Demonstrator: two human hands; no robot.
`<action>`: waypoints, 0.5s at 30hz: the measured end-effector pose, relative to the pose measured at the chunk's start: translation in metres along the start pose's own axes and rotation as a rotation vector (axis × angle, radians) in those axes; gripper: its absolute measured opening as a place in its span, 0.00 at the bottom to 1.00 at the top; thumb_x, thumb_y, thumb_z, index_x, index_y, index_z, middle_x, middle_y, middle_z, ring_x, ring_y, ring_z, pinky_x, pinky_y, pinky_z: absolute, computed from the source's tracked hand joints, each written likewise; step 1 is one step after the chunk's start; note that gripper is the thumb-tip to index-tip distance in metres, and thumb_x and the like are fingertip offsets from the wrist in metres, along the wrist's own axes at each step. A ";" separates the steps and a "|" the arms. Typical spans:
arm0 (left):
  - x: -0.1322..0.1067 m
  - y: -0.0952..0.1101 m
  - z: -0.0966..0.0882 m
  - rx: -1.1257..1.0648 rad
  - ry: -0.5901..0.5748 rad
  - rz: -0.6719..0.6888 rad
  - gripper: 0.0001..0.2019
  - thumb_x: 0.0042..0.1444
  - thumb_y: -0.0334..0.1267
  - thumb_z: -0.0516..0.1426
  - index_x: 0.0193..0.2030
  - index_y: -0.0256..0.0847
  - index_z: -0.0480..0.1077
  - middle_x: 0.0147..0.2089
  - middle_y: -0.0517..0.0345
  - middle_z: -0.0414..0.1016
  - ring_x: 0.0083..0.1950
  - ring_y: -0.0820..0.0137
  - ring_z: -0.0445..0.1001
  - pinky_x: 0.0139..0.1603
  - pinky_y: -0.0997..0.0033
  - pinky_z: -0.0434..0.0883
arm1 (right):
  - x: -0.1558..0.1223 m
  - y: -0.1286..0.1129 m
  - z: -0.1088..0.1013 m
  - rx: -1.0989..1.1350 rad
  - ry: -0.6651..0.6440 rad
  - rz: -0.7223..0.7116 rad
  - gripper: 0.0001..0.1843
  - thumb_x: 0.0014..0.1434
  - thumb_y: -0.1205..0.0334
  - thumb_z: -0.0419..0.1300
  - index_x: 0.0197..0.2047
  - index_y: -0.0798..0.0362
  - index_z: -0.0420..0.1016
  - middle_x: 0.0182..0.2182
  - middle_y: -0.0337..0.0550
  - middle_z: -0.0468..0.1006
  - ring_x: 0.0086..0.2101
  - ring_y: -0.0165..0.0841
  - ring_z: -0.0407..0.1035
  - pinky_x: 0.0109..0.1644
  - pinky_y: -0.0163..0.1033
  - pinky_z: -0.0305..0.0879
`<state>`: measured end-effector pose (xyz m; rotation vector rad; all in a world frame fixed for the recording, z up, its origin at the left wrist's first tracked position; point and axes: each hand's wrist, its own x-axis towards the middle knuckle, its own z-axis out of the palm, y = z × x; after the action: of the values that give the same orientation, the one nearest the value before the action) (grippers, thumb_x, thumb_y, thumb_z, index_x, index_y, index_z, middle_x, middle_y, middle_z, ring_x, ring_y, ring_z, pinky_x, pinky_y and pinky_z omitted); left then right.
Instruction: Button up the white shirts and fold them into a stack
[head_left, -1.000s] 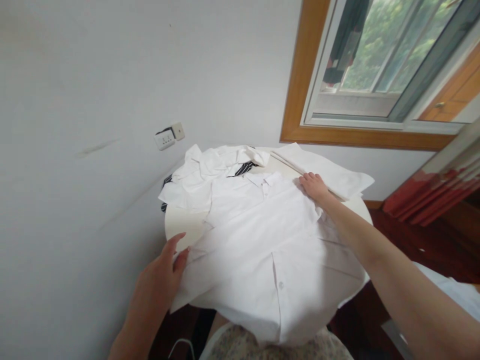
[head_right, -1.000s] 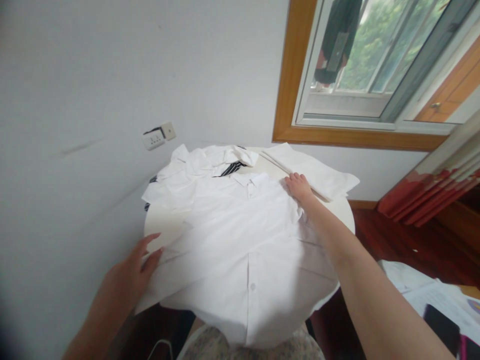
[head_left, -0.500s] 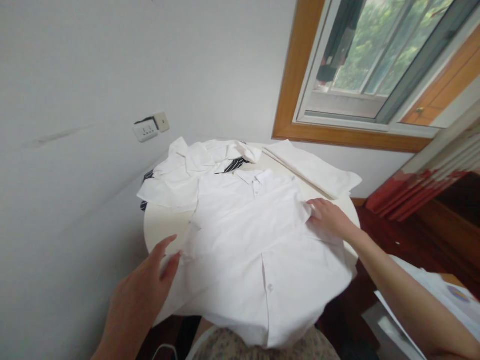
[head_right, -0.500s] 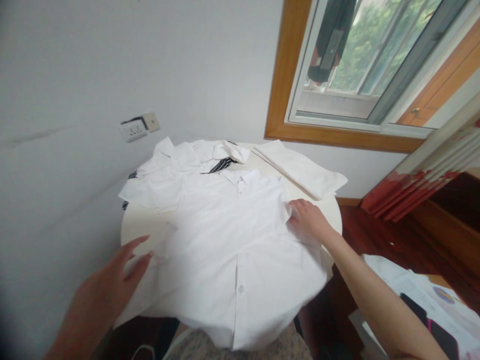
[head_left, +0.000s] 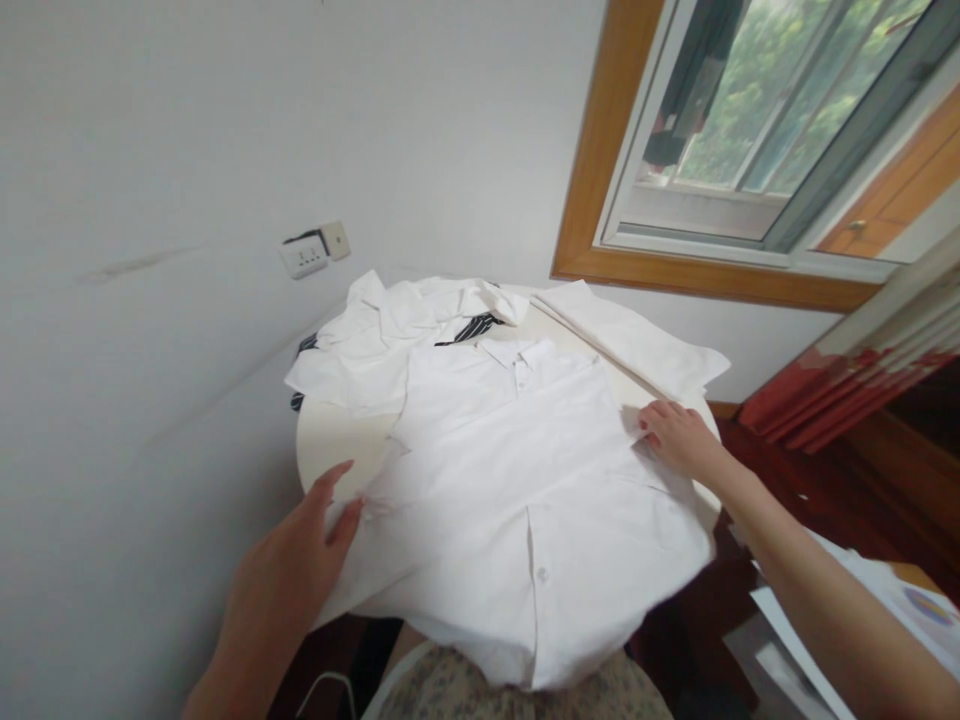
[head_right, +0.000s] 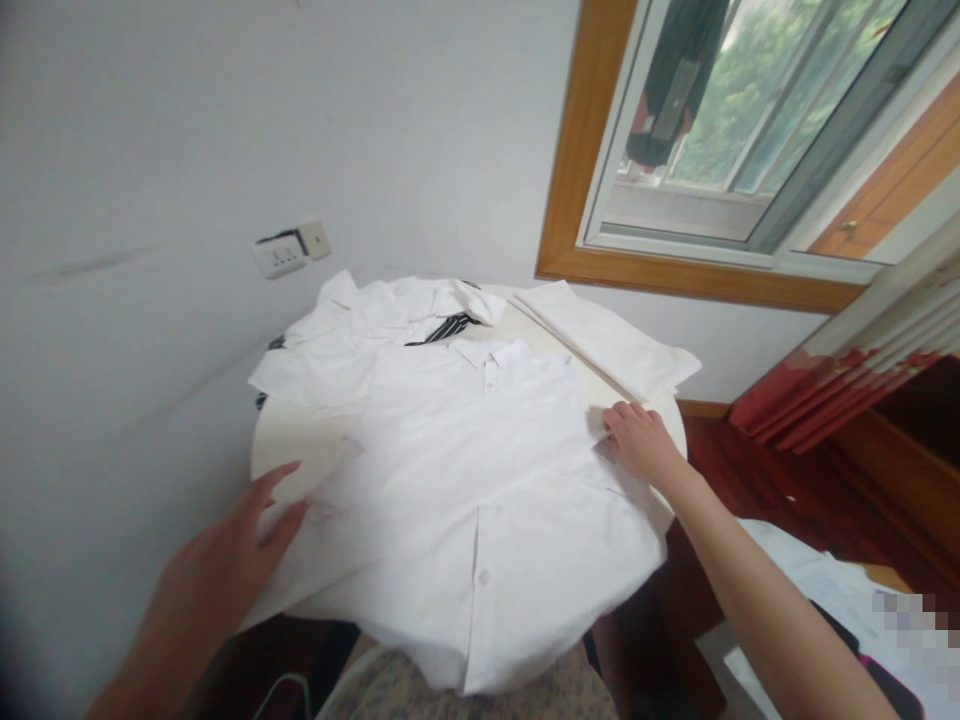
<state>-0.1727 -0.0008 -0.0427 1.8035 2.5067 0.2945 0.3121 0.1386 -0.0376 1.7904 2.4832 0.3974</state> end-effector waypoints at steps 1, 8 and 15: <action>-0.001 0.001 0.000 -0.001 0.017 0.005 0.27 0.65 0.50 0.45 0.68 0.44 0.58 0.51 0.45 0.78 0.42 0.56 0.80 0.41 0.60 0.74 | 0.000 -0.001 -0.005 0.024 -0.002 0.000 0.14 0.57 0.71 0.53 0.44 0.54 0.75 0.51 0.55 0.74 0.50 0.45 0.68 0.50 0.48 0.64; -0.004 0.004 0.000 -0.004 0.041 0.029 0.27 0.66 0.49 0.44 0.69 0.43 0.55 0.55 0.44 0.75 0.46 0.56 0.79 0.43 0.61 0.73 | 0.033 -0.100 -0.038 0.321 0.122 -0.357 0.23 0.67 0.60 0.48 0.62 0.51 0.68 0.61 0.50 0.68 0.62 0.40 0.60 0.66 0.51 0.54; -0.009 -0.001 0.006 0.006 0.019 0.018 0.26 0.67 0.49 0.41 0.69 0.44 0.55 0.55 0.44 0.75 0.46 0.56 0.79 0.42 0.60 0.72 | 0.045 -0.139 0.007 0.353 0.063 -0.299 0.32 0.69 0.42 0.41 0.71 0.45 0.54 0.70 0.47 0.49 0.68 0.44 0.42 0.69 0.58 0.42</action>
<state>-0.1701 -0.0088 -0.0499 1.8359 2.5076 0.3061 0.1697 0.1413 -0.0725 1.4779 2.9548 -0.0042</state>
